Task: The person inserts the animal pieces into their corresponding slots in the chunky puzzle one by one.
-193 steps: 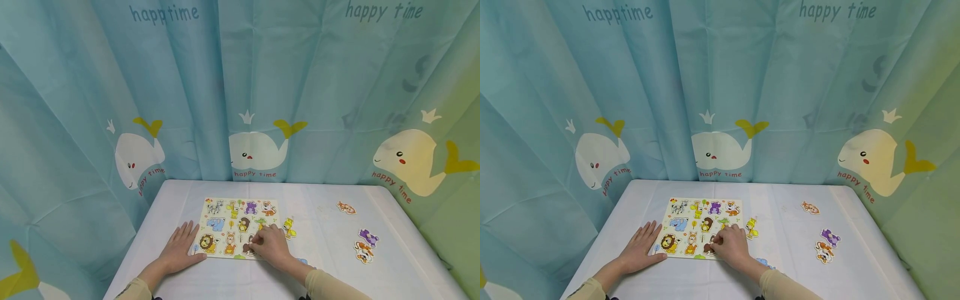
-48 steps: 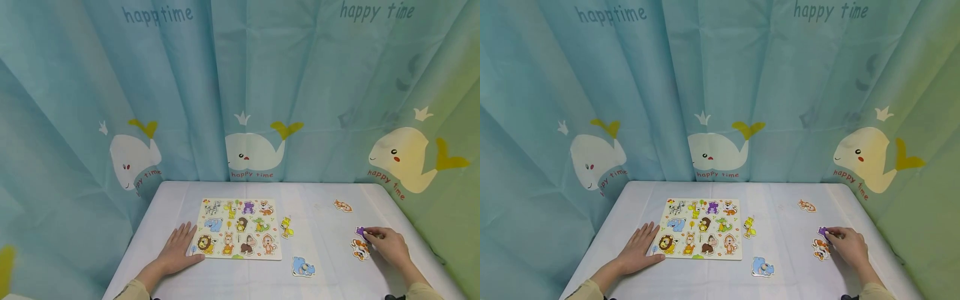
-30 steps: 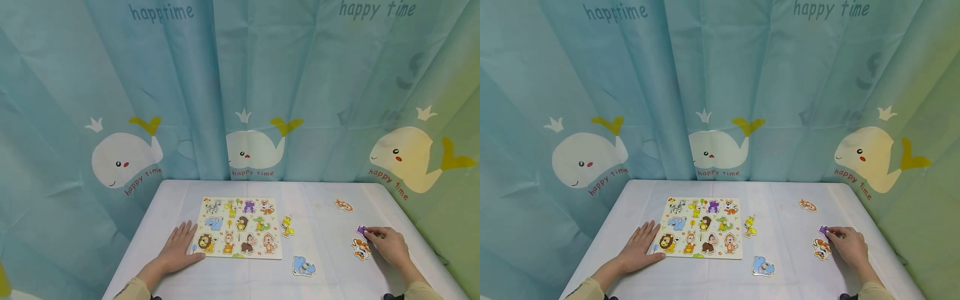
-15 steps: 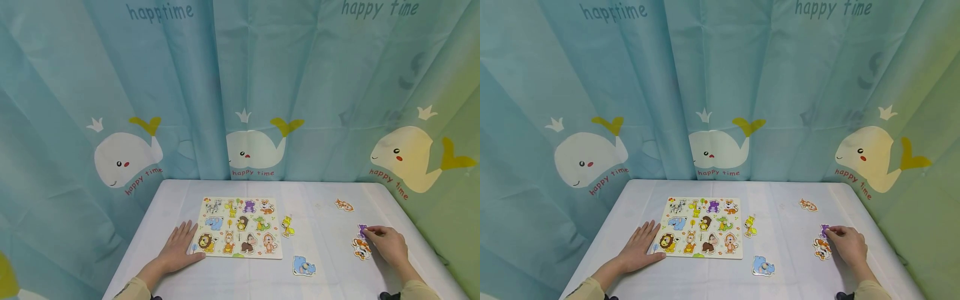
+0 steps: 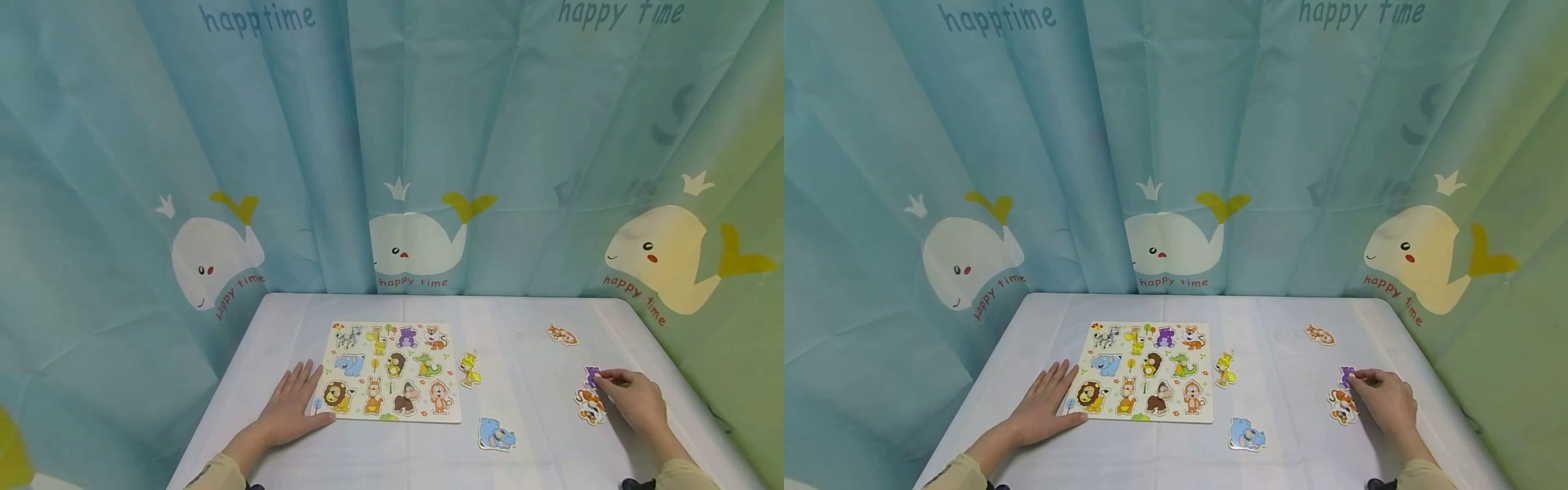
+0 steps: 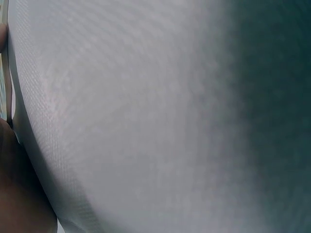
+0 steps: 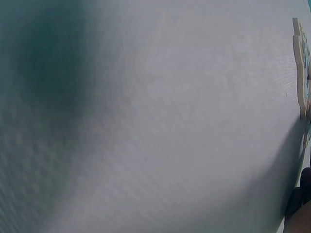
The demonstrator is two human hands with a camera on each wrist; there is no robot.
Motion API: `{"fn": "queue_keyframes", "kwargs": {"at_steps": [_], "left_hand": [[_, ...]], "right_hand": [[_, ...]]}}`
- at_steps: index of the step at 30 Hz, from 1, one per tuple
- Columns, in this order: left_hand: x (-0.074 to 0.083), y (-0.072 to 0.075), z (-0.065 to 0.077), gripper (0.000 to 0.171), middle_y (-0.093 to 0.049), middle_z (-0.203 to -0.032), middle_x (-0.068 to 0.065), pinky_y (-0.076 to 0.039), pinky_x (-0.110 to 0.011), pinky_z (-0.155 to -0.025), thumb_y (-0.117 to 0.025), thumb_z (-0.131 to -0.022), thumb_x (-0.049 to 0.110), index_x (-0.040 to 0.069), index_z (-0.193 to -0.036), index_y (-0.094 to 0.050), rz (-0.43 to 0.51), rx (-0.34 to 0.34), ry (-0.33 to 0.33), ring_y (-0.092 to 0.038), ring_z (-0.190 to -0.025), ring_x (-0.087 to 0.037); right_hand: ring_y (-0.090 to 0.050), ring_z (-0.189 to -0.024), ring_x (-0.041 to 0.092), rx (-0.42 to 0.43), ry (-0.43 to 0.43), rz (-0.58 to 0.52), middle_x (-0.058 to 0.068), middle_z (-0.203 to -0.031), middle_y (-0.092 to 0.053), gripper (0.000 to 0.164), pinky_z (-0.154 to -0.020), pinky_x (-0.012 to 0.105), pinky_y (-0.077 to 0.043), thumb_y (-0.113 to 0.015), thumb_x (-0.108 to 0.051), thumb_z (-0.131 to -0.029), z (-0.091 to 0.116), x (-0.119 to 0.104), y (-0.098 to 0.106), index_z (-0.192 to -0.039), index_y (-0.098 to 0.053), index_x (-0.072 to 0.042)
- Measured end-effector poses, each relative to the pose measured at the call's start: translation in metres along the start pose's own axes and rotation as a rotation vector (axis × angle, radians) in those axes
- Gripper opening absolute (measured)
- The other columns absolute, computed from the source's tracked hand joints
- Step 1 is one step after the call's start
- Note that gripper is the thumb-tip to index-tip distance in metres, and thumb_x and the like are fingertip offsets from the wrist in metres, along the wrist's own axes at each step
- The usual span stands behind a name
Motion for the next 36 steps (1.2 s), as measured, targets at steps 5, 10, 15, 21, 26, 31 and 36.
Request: {"fn": "queue_keyframes", "kwargs": {"at_steps": [5, 10, 15, 21, 26, 31, 36], "left_hand": [[-0.001, -0.001, 0.000, 0.108, -0.016, -0.169, -0.019, -0.004, -0.057, -0.125, -0.063, -0.086, 0.070, 0.004, -0.162, -0.026, 0.004, 0.003, -0.002, -0.006, -0.156, -0.039], [-0.002, -0.001, -0.001, 0.108, -0.016, -0.169, -0.020, -0.004, -0.057, -0.125, -0.064, -0.086, 0.070, 0.003, -0.162, -0.026, 0.014, 0.003, -0.003, -0.006, -0.156, -0.039], [-0.002, -0.002, -0.001, 0.108, -0.016, -0.169, -0.020, -0.004, -0.057, -0.125, -0.063, -0.086, 0.071, 0.003, -0.162, -0.026, 0.014, -0.002, -0.003, -0.006, -0.156, -0.039], [-0.003, -0.003, -0.001, 0.108, -0.016, -0.169, -0.019, -0.004, -0.057, -0.125, -0.063, -0.086, 0.071, 0.004, -0.162, -0.026, 0.011, 0.000, -0.002, -0.005, -0.156, -0.039], [-0.003, -0.002, -0.001, 0.108, -0.015, -0.169, -0.019, -0.004, -0.057, -0.125, -0.063, -0.086, 0.071, 0.004, -0.162, -0.026, 0.012, -0.003, -0.002, -0.005, -0.156, -0.039], [-0.003, -0.002, -0.002, 0.108, -0.015, -0.169, -0.019, -0.003, -0.057, -0.125, -0.062, -0.086, 0.072, 0.004, -0.162, -0.026, 0.011, -0.001, -0.003, -0.005, -0.156, -0.038], [-0.003, -0.002, -0.001, 0.108, -0.015, -0.169, -0.020, -0.003, -0.058, -0.124, -0.063, -0.086, 0.071, 0.004, -0.162, -0.026, 0.018, 0.001, -0.005, -0.005, -0.156, -0.040]], "right_hand": [[-0.058, -0.084, 0.026, -0.002, -0.028, 0.005, 0.010, -0.093, -0.069, 0.041, -0.066, 0.036, -0.038, -0.070, -0.036, -0.097, -0.001, 0.003, -0.001, -0.108, -0.074, 0.003], [-0.058, -0.092, 0.035, -0.004, -0.031, 0.021, 0.014, -0.096, -0.069, 0.042, -0.068, 0.042, -0.036, -0.069, -0.037, -0.097, -0.004, 0.004, -0.003, -0.110, -0.073, 0.003], [-0.056, -0.091, 0.036, 0.024, 0.002, 0.039, 0.014, -0.095, -0.068, 0.041, -0.067, 0.042, -0.035, -0.069, -0.037, -0.098, -0.004, -0.002, -0.001, -0.109, -0.074, 0.002], [-0.052, -0.093, 0.036, 0.052, 0.042, 0.024, 0.017, -0.101, -0.067, 0.041, -0.067, 0.041, -0.034, -0.069, -0.038, -0.097, -0.004, -0.022, -0.001, -0.108, -0.075, 0.001], [-0.052, -0.097, 0.037, 0.057, 0.074, 0.000, 0.021, -0.109, -0.065, 0.041, -0.069, 0.041, -0.035, -0.069, -0.039, -0.097, -0.005, -0.043, -0.007, -0.109, -0.075, 0.000], [-0.052, -0.099, 0.038, 0.065, 0.144, -0.021, 0.022, -0.111, -0.064, 0.039, -0.071, 0.044, -0.036, -0.070, -0.038, -0.097, -0.006, -0.068, -0.013, -0.106, -0.075, -0.001], [-0.053, -0.100, 0.037, 0.068, 0.193, -0.065, 0.021, -0.110, -0.065, 0.035, -0.075, 0.049, -0.037, -0.072, -0.036, -0.097, -0.005, -0.094, -0.020, -0.103, -0.075, -0.002]]}}
Point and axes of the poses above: each hand's wrist, its own z-axis away from the middle knuckle, its own y-axis out of the back of the hand, x = y × z, the point moved 7 cm from there along -z, towards the middle knuckle
